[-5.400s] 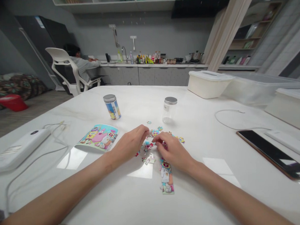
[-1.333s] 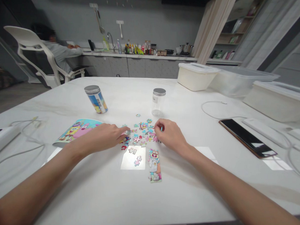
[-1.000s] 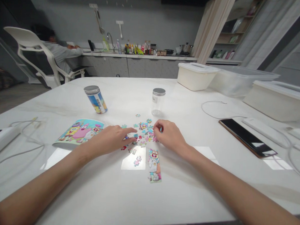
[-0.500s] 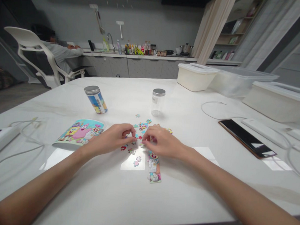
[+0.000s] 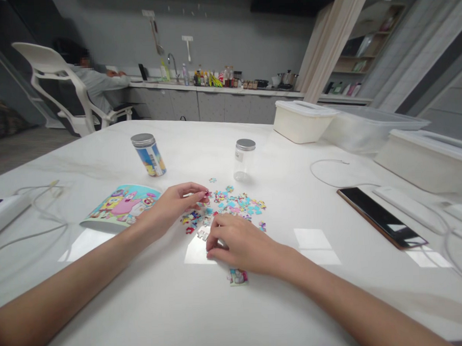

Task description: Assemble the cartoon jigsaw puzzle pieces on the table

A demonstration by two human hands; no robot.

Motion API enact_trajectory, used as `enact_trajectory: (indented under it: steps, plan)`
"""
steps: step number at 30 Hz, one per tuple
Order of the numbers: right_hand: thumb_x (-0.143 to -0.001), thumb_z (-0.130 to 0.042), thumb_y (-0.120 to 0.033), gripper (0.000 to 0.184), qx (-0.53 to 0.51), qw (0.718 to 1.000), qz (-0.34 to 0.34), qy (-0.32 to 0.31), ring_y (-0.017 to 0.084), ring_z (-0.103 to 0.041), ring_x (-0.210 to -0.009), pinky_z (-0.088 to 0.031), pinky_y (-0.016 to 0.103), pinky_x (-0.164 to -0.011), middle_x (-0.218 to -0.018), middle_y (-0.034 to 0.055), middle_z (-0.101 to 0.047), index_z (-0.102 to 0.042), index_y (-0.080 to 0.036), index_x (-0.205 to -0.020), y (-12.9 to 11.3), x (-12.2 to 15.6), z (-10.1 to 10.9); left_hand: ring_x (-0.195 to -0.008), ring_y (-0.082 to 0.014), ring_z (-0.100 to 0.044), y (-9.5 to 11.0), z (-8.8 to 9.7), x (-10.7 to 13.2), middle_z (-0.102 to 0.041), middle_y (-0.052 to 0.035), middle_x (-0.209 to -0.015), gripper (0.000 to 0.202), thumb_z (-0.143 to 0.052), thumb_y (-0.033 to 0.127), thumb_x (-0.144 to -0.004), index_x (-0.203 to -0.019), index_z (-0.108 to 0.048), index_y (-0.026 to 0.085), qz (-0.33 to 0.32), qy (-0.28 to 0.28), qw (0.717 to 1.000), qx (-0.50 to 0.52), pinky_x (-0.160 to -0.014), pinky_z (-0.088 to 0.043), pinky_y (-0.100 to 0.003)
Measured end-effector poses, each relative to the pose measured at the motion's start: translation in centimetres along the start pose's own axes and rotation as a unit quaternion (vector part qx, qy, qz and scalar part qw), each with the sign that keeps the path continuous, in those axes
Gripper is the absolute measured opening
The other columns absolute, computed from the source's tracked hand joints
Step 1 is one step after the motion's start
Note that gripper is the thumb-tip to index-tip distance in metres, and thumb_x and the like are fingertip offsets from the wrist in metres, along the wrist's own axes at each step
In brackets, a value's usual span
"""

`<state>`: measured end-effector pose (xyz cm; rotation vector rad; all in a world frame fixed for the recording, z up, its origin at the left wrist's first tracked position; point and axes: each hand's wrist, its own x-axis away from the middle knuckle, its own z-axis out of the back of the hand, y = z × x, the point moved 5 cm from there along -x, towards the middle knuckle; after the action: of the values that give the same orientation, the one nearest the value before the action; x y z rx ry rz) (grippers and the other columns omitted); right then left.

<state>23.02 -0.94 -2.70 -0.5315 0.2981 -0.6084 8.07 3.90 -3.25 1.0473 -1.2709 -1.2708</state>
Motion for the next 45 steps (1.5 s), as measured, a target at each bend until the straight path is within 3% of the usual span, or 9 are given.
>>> enact_trajectory:
  steps: [7, 12, 17, 20, 23, 27, 34, 39, 45]
  plan:
    - [-0.080, -0.070, -0.021, 0.005, 0.034, 0.999, 0.001, 0.005, 0.018, -0.057, -0.085, -0.044, 0.034, -0.080, -0.089, 0.0042, -0.062, -0.067, -0.017, -0.082, -0.4, 0.3, 0.6, -0.085, -0.0171, -0.066, -0.5, -0.2, 0.1, -0.068, -0.0039, -0.083, 0.007, -0.067, 0.019, -0.074, -0.079, -0.065, 0.016, 0.043, 0.001, 0.997, 0.061, -0.076, -0.050, -0.028]
    - [-0.083, -0.068, -0.021, 0.005, 0.011, 1.000, -0.008, -0.001, 0.016, -0.056, -0.084, -0.043, 0.032, -0.078, -0.088, 0.0026, -0.062, -0.063, -0.018, -0.082, 0.0, 0.3, 0.2, -0.071, -0.0116, -0.061, -0.4, -0.3, 0.2, -0.067, -0.0014, -0.084, 0.014, -0.070, 0.021, -0.072, -0.085, -0.067, 0.016, 0.030, -0.015, 0.999, 0.019, -0.071, -0.048, -0.026]
    - [-0.082, -0.063, -0.013, 0.007, -0.062, 0.998, 0.003, 0.006, 0.012, -0.053, -0.072, -0.043, 0.028, -0.071, -0.078, -0.0011, -0.063, -0.061, -0.019, -0.080, 0.0, 0.0, 0.4, -0.075, -0.0136, -0.062, -0.2, -0.3, 0.3, -0.068, -0.0025, -0.085, 0.021, -0.073, 0.022, -0.070, -0.088, -0.065, 0.017, 0.029, -0.023, 0.999, 0.021, -0.069, -0.048, -0.026]
    - [-0.084, -0.062, -0.019, 0.006, -0.151, 0.983, -0.042, 0.098, 0.013, -0.056, -0.072, -0.045, 0.029, -0.069, -0.081, -0.0002, -0.067, -0.065, -0.021, -0.079, 1.3, -0.3, 2.0, -0.074, -0.0133, -0.062, -0.2, -0.6, 0.4, -0.067, -0.0013, -0.079, 0.018, -0.074, 0.021, -0.068, -0.078, -0.061, 0.016, 0.037, -0.046, 0.998, 0.037, -0.070, -0.047, -0.027]
    - [-0.085, -0.062, -0.028, 0.011, -0.228, 0.947, -0.082, 0.212, 0.016, -0.061, -0.083, -0.048, 0.032, -0.073, -0.090, 0.0036, -0.067, -0.071, -0.022, -0.086, 3.1, -0.2, 3.7, -0.068, -0.0116, -0.061, -0.2, -1.4, 0.9, -0.066, -0.0004, -0.076, 0.013, -0.071, 0.021, -0.070, -0.077, -0.061, 0.016, 0.044, -0.073, 0.996, 0.040, -0.067, -0.046, -0.026]
    - [-0.079, -0.069, -0.033, 0.023, -0.332, 0.905, -0.128, 0.235, 0.016, -0.063, -0.084, -0.050, 0.033, -0.075, -0.095, 0.0044, -0.069, -0.069, -0.021, -0.099, 4.5, -0.3, 3.8, -0.066, -0.0103, -0.060, -0.2, -2.5, 1.7, -0.065, -0.0003, -0.075, 0.010, -0.070, 0.020, -0.073, -0.077, -0.061, 0.016, 0.068, -0.093, 0.993, 0.022, -0.064, -0.045, -0.024]
    - [-0.075, -0.072, -0.034, 0.018, -0.376, 0.881, -0.183, 0.221, 0.015, -0.065, -0.077, -0.051, 0.031, -0.071, -0.085, 0.0037, -0.073, -0.073, -0.020, -0.086, 4.9, -0.3, 3.3, -0.072, -0.0119, -0.062, -0.8, -3.4, 2.2, -0.067, -0.0013, -0.078, 0.013, -0.072, 0.018, -0.072, -0.081, -0.063, 0.016, 0.077, -0.126, 0.989, 0.010, -0.066, -0.046, -0.024]
    - [-0.075, -0.073, -0.032, 0.017, -0.373, 0.882, -0.187, 0.219, 0.016, -0.067, -0.081, -0.052, 0.032, -0.075, -0.088, 0.0050, -0.075, -0.075, -0.020, -0.088, 5.0, -0.1, 3.2, -0.072, -0.0123, -0.062, -1.1, -3.6, 2.2, -0.069, -0.0020, -0.079, 0.011, -0.071, 0.024, -0.075, -0.077, -0.064, 0.017, 0.068, -0.140, 0.988, -0.002, -0.069, -0.047, -0.026]
    - [-0.077, -0.072, -0.032, 0.015, -0.359, 0.891, -0.181, 0.211, 0.016, -0.067, -0.078, -0.052, 0.030, -0.070, -0.089, 0.0044, -0.075, -0.076, -0.021, -0.086, 4.9, -0.2, 3.0, -0.070, -0.0127, -0.062, -0.8, -3.7, 2.5, -0.070, -0.0029, -0.078, 0.007, -0.069, 0.022, -0.076, -0.075, -0.064, 0.017, 0.084, -0.133, 0.987, -0.020, -0.069, -0.047, -0.027]
